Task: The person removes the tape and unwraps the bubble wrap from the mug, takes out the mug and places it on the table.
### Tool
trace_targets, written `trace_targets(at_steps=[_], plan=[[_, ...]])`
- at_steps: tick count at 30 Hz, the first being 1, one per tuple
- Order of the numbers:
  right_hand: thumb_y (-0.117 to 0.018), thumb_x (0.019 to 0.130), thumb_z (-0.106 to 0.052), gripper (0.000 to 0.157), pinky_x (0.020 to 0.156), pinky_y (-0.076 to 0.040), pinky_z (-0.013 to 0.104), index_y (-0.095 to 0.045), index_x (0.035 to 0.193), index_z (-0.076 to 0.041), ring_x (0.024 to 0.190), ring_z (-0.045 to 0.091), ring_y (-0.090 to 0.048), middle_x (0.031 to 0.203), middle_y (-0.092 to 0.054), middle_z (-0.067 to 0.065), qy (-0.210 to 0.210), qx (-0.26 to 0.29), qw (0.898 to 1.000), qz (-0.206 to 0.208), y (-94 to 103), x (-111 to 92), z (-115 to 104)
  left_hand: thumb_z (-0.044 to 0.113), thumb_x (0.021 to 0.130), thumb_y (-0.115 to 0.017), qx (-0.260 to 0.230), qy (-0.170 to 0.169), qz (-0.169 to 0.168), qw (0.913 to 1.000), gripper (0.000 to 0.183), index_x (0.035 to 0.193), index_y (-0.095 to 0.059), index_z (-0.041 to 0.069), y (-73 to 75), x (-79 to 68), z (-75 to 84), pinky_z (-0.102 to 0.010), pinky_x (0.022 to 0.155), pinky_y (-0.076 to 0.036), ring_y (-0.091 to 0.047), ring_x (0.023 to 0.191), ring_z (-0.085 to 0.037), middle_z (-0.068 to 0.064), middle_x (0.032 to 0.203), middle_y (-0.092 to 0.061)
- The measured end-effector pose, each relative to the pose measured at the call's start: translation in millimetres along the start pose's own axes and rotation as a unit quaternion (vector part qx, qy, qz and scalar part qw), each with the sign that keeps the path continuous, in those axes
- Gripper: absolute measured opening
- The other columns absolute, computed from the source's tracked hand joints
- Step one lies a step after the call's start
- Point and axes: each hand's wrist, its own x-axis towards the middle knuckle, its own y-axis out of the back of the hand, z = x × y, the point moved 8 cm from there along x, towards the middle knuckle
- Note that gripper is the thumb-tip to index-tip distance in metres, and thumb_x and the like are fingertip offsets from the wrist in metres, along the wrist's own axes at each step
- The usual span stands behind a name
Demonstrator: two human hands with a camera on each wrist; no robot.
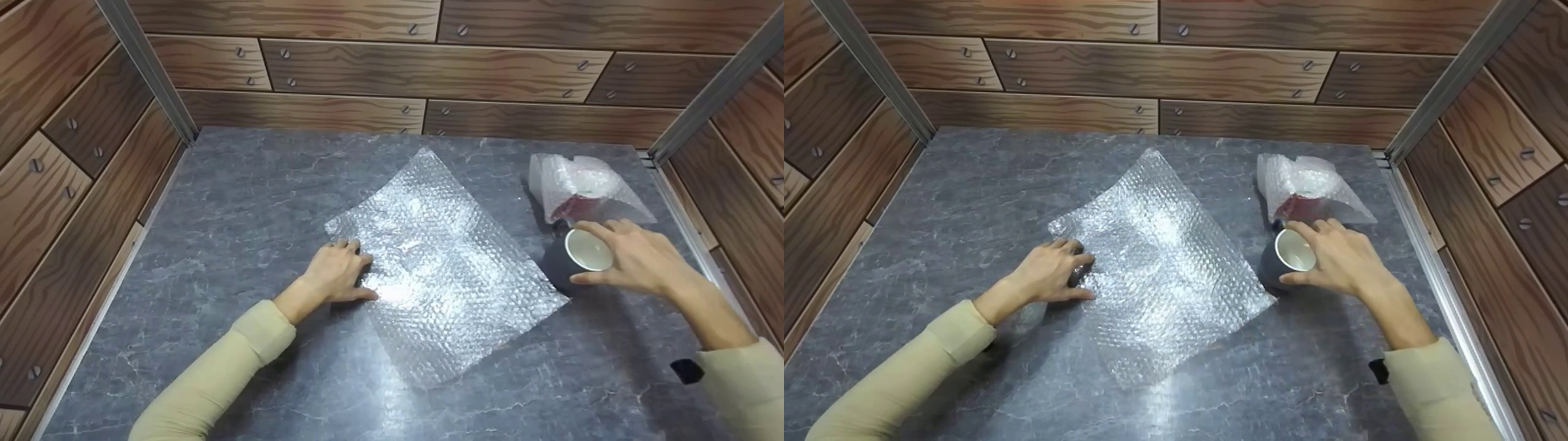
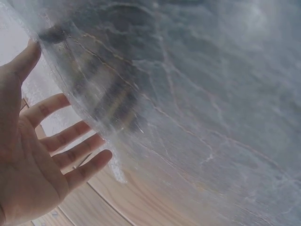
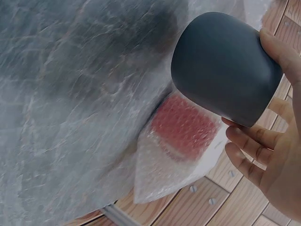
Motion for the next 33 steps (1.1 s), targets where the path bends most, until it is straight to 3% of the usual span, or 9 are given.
trace_targets(at_steps=[4,10,15,22,26,33], plan=[[-0.09,0.069,-0.062,0.094,0.069,-0.059,0.062,-0.056,0.143,-0.015,0.098,0.042,-0.067,0.116,-0.07,0.028,0.002,0.005,1.0,0.013,-1.9,-6.5,10.2,0.077,0.082,-0.072,-0.004,-0.001,0.014,0.9999,0.079,0.133,-0.07,0.016,1.5,-0.5,0.2,-0.053,0.088,-0.062,-0.067,0.119,-0.04,-0.02,0.13,-0.068],[-0.093,0.066,-0.059,0.093,0.077,-0.056,0.069,-0.059,0.14,-0.014,0.102,0.047,-0.066,0.116,-0.07,0.029,0.003,0.017,0.999,0.035,-5.2,-15.7,25.5,0.078,0.082,-0.071,0.0,-0.001,0.01,0.9999,0.08,0.134,-0.069,0.016,1.8,0.0,0.4,-0.053,0.087,-0.063,-0.067,0.118,-0.04,-0.021,0.13,-0.068],[-0.094,0.067,-0.058,0.094,0.082,-0.054,0.071,-0.058,0.143,-0.014,0.105,0.047,-0.065,0.118,-0.07,0.03,-0.021,0.035,0.999,0.024,-10.9,-24.0,39.4,0.079,0.083,-0.07,0.007,-0.001,0.009,0.9999,0.081,0.136,-0.068,0.017,1.6,0.3,0.4,-0.052,0.087,-0.063,-0.067,0.119,-0.04,-0.02,0.132,-0.068],[-0.095,0.067,-0.056,0.095,0.071,-0.054,0.06,-0.058,0.143,-0.013,0.098,0.043,-0.064,0.117,-0.069,0.032,-0.05,0.046,0.998,0.012,-17.1,-32.5,56.6,0.08,0.083,-0.068,0.009,0.002,-0.002,1.0,0.083,0.139,-0.067,0.018,0.1,0.4,0.0,-0.051,0.09,-0.063,-0.066,0.122,-0.04,-0.02,0.135,-0.066],[-0.094,0.067,-0.058,0.097,0.068,-0.054,0.06,-0.056,0.144,-0.013,0.1,0.046,-0.064,0.121,-0.067,0.035,-0.067,0.046,0.997,-0.005,-20.0,-35.1,65.0,0.08,0.084,-0.068,0.008,0.004,-0.006,0.9999,0.083,0.139,-0.066,0.018,-0.3,0.4,-0.4,-0.052,0.092,-0.063,-0.065,0.125,-0.041,-0.021,0.138,-0.065],[-0.094,0.065,-0.062,0.099,0.055,-0.047,0.044,-0.057,0.144,-0.014,0.091,0.043,-0.066,0.116,-0.068,0.034,-0.077,0.038,0.996,-0.008,-21.9,-41.1,75.4,0.079,0.083,-0.069,0.004,0.0,0.004,1.0,0.082,0.137,-0.068,0.017,0.9,-0.8,-0.1,-0.053,0.092,-0.063,-0.065,0.125,-0.041,-0.02,0.136,-0.066]])
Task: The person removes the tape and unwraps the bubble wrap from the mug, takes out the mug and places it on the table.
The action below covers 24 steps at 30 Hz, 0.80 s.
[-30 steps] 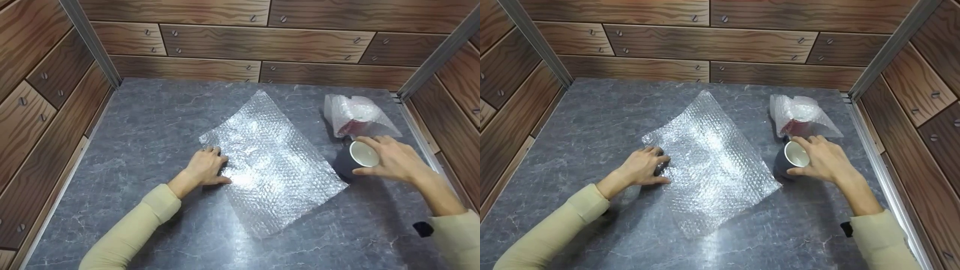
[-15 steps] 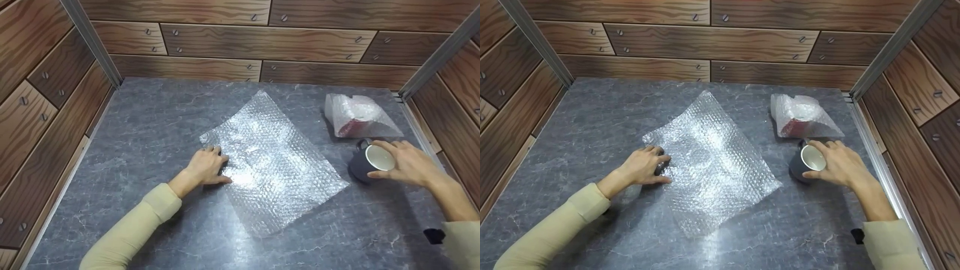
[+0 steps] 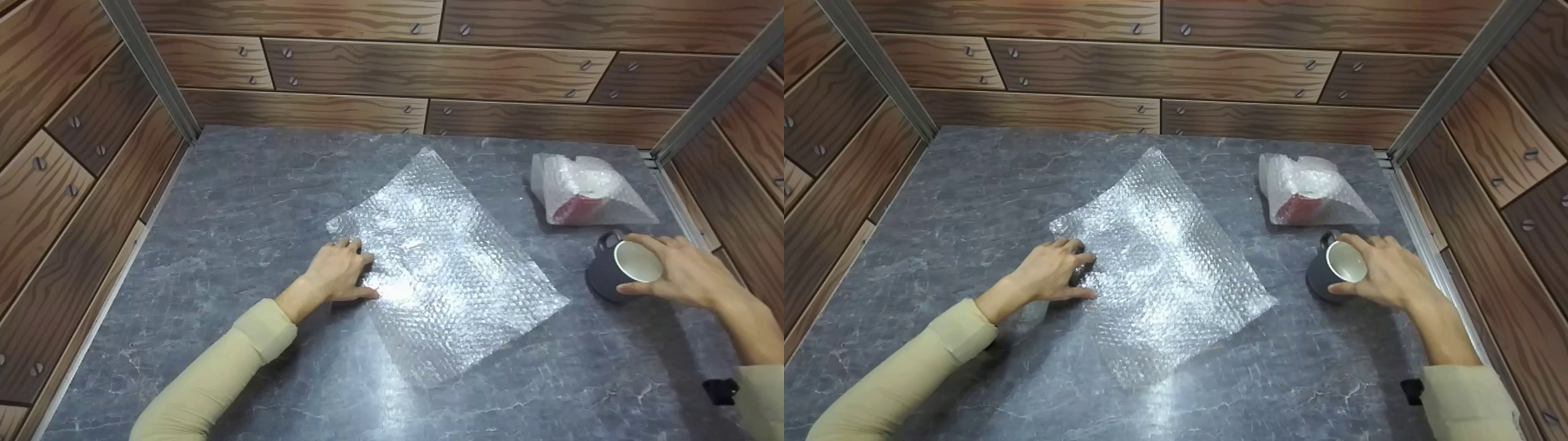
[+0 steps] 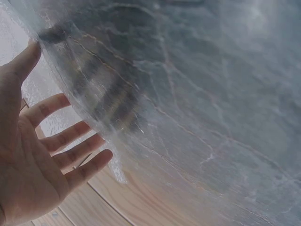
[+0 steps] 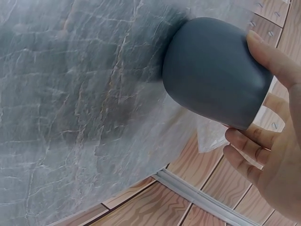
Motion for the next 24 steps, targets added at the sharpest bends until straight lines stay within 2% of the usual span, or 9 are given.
trace_targets(at_steps=[5,11,17,20,24], plan=[[-0.094,0.065,-0.061,0.099,0.057,-0.05,0.051,-0.057,0.143,-0.014,0.094,0.047,-0.066,0.116,-0.068,0.035,0.002,0.005,1.0,0.006,-2.2,-2.3,4.3,0.078,0.083,-0.069,0.003,-0.005,0.008,1.0,0.081,0.135,-0.069,0.017,0.2,0.6,0.5,-0.052,0.089,-0.063,-0.066,0.121,-0.04,-0.02,0.132,-0.067],[-0.094,0.066,-0.06,0.097,0.058,-0.051,0.054,-0.057,0.143,-0.014,0.097,0.049,-0.067,0.119,-0.068,0.034,-0.002,0.007,1.0,0.006,-3.3,-4.0,6.4,0.078,0.083,-0.07,0.001,-0.004,0.006,1.0,0.08,0.135,-0.068,0.017,-0.4,1.0,0.2,-0.053,0.089,-0.062,-0.066,0.121,-0.04,-0.02,0.132,-0.067],[-0.094,0.068,-0.059,0.096,0.057,-0.048,0.046,-0.056,0.144,-0.015,0.097,0.048,-0.067,0.119,-0.069,0.034,-0.009,0.01,1.0,-0.001,-3.7,-4.2,8.4,0.078,0.083,-0.069,0.002,-0.004,0.007,1.0,0.081,0.136,-0.068,0.017,-0.1,0.5,0.5,-0.052,0.09,-0.062,-0.066,0.122,-0.041,-0.021,0.134,-0.067],[-0.093,0.068,-0.059,0.097,0.057,-0.048,0.046,-0.055,0.145,-0.014,0.097,0.049,-0.066,0.119,-0.068,0.035,-0.009,0.01,1.0,-0.007,-4.8,-4.4,9.8,0.078,0.084,-0.069,0.003,-0.004,0.006,1.0,0.081,0.136,-0.068,0.017,-0.4,0.8,0.8,-0.053,0.091,-0.062,-0.065,0.123,-0.041,-0.021,0.136,-0.067],[-0.093,0.068,-0.059,0.099,0.061,-0.052,0.057,-0.055,0.146,-0.013,0.101,0.053,-0.065,0.122,-0.067,0.036,-0.012,0.016,1.0,-0.009,-6.3,-5.4,9.7,0.078,0.084,-0.069,0.002,-0.004,0.002,1.0,0.081,0.136,-0.068,0.017,-0.7,1.1,1.0,-0.053,0.091,-0.062,-0.065,0.123,-0.041,-0.021,0.135,-0.066]])
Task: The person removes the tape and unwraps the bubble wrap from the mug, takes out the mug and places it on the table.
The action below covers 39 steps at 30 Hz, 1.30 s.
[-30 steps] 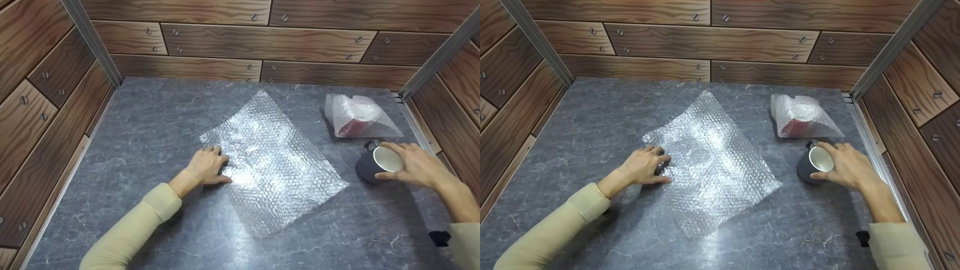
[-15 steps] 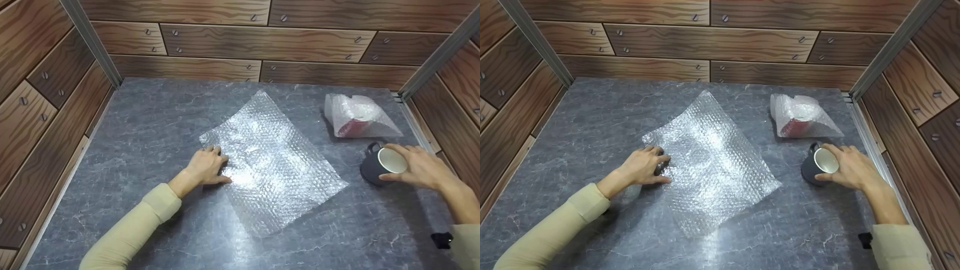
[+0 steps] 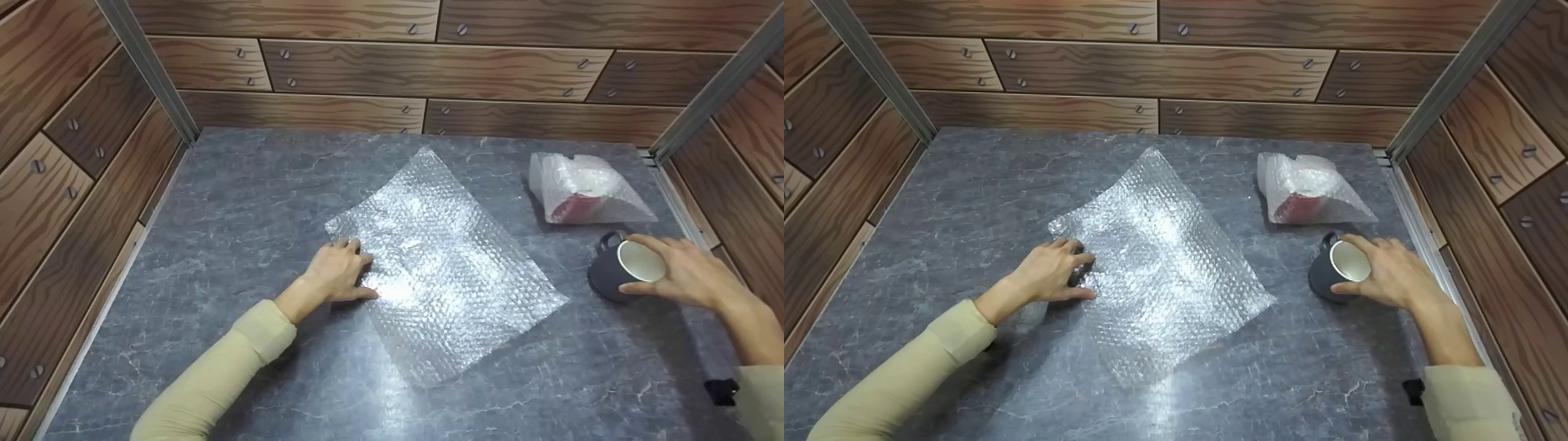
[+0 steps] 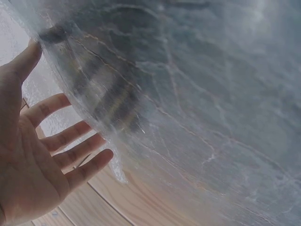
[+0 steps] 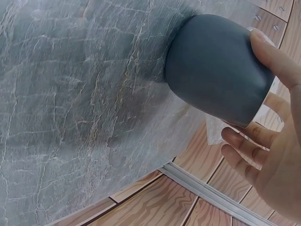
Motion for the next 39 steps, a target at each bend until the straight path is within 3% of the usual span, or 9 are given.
trace_targets(at_steps=[7,13,23,39], plan=[[-0.094,0.068,-0.058,0.108,0.074,-0.053,0.07,-0.049,0.153,-0.009,0.111,0.056,-0.061,0.134,-0.058,0.037,-0.008,0.024,1.0,0.017,6.5,-1.5,-8.7,0.078,0.084,-0.068,0.005,0.005,-0.008,0.9999,0.082,0.138,-0.067,0.017,0.5,0.3,-0.6,-0.053,0.091,-0.063,-0.066,0.122,-0.041,-0.021,0.135,-0.066],[-0.093,0.07,-0.057,0.109,0.093,-0.042,0.083,-0.046,0.157,-0.012,0.126,0.061,-0.051,0.144,-0.053,0.034,0.014,0.016,0.999,0.035,23.3,0.1,-28.3,0.079,0.084,-0.067,0.009,0.004,-0.005,0.9999,0.082,0.139,-0.067,0.018,1.0,0.2,-0.5,-0.052,0.09,-0.063,-0.066,0.122,-0.041,-0.021,0.137,-0.066],[-0.095,0.066,-0.055,0.105,0.101,-0.042,0.076,-0.052,0.154,-0.018,0.131,0.053,-0.053,0.149,-0.058,0.023,0.076,0.013,0.995,0.071,37.6,8.6,-76.6,0.078,0.084,-0.069,0.003,0.006,-0.006,1.0,0.081,0.137,-0.067,0.017,-1.2,0.7,-0.6,-0.052,0.09,-0.063,-0.066,0.122,-0.04,-0.021,0.135,-0.067],[-0.089,0.073,-0.062,0.101,0.104,-0.046,0.067,-0.05,0.157,-0.022,0.135,0.045,-0.055,0.154,-0.056,0.017,0.161,-0.005,0.986,0.043,31.6,24.7,-148.7,0.078,0.084,-0.069,-0.001,0.006,-0.007,1.0,0.081,0.136,-0.067,0.017,-0.3,-0.1,-0.2,-0.053,0.091,-0.063,-0.065,0.125,-0.041,-0.022,0.138,-0.066]])
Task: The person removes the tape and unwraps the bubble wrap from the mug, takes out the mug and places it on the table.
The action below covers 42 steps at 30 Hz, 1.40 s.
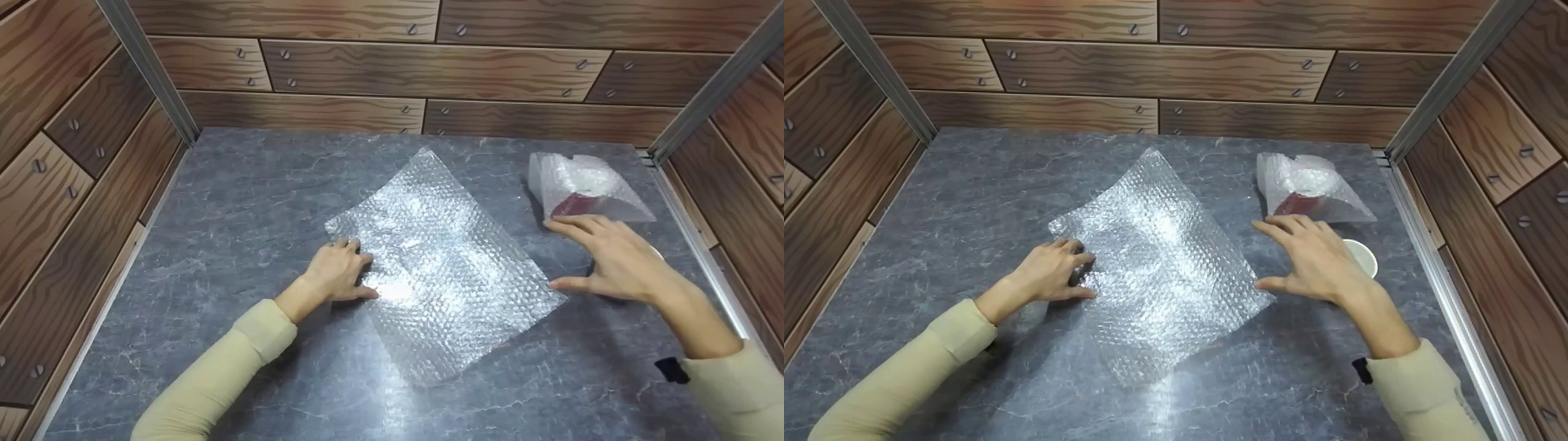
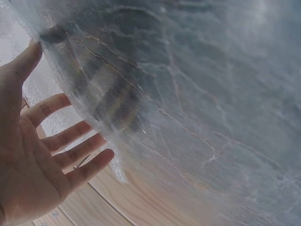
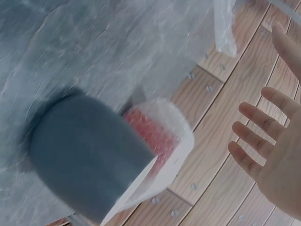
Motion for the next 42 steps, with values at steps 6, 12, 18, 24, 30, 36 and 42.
trace_targets(at_steps=[6,12,18,24,30,36,42], plan=[[-0.091,0.072,-0.06,0.098,0.104,-0.048,0.065,-0.054,0.154,-0.021,0.135,0.041,-0.057,0.152,-0.058,0.014,0.036,0.002,0.999,0.002,-7.9,8.7,-19.0,0.079,0.083,-0.069,0.006,-0.001,0.004,1.0,0.081,0.134,-0.068,0.017,0.2,0.3,0.5,-0.053,0.088,-0.063,-0.066,0.122,-0.042,-0.021,0.134,-0.067],[-0.092,0.07,-0.058,0.098,0.107,-0.048,0.061,-0.056,0.152,-0.019,0.137,0.038,-0.057,0.152,-0.06,0.011,0.059,0.008,0.998,-0.017,-21.8,14.4,-32.4,0.08,0.083,-0.068,0.005,0.002,-0.003,1.0,0.082,0.137,-0.067,0.017,-1.1,0.4,-0.2,-0.053,0.09,-0.063,-0.066,0.123,-0.042,-0.021,0.137,-0.066],[-0.094,0.067,-0.054,0.096,0.112,-0.046,0.063,-0.059,0.15,-0.02,0.139,0.039,-0.057,0.152,-0.06,0.011,0.07,0.023,0.996,-0.044,-39.8,16.1,-41.2,0.079,0.084,-0.068,0.005,0.0,-0.005,1.0,0.083,0.138,-0.066,0.017,-0.6,0.1,-0.2,-0.053,0.091,-0.063,-0.065,0.124,-0.042,-0.022,0.139,-0.065],[-0.094,0.067,-0.055,0.095,0.113,-0.046,0.064,-0.06,0.149,-0.021,0.143,0.041,-0.054,0.153,-0.06,0.01,0.068,0.026,0.995,-0.068,-57.2,15.3,-43.7,0.078,0.083,-0.07,0.004,-0.003,0.008,1.0,0.081,0.135,-0.068,0.016,0.5,-0.5,-0.4,-0.052,0.089,-0.063,-0.065,0.123,-0.041,-0.021,0.135,-0.066],[-0.093,0.068,-0.055,0.094,0.114,-0.044,0.068,-0.06,0.148,-0.021,0.145,0.043,-0.052,0.155,-0.058,0.011,0.057,0.028,0.994,-0.085,-71.8,12.6,-39.9,0.079,0.083,-0.069,0.009,-0.003,0.01,0.9999,0.081,0.135,-0.069,0.017,1.4,-0.9,0.0,-0.051,0.087,-0.063,-0.066,0.12,-0.04,-0.02,0.132,-0.067],[-0.09,0.068,-0.062,0.094,0.113,-0.047,0.065,-0.061,0.148,-0.021,0.144,0.041,-0.052,0.154,-0.059,0.009,0.057,0.029,0.995,-0.08,-81.4,10.7,-35.3,0.078,0.083,-0.069,0.004,-0.001,0.004,1.0,0.081,0.136,-0.068,0.017,0.2,-0.9,-0.1,-0.052,0.088,-0.063,-0.066,0.12,-0.041,-0.021,0.132,-0.067],[-0.087,0.067,-0.069,0.099,0.115,-0.046,0.063,-0.06,0.149,-0.021,0.141,0.039,-0.055,0.153,-0.06,0.009,0.054,0.023,0.995,-0.084,-94.4,9.1,-32.5,0.078,0.084,-0.068,0.001,-0.002,0.0,1.0,0.081,0.137,-0.067,0.016,-1.0,-0.1,-0.5,-0.053,0.091,-0.063,-0.065,0.123,-0.041,-0.021,0.135,-0.066]])
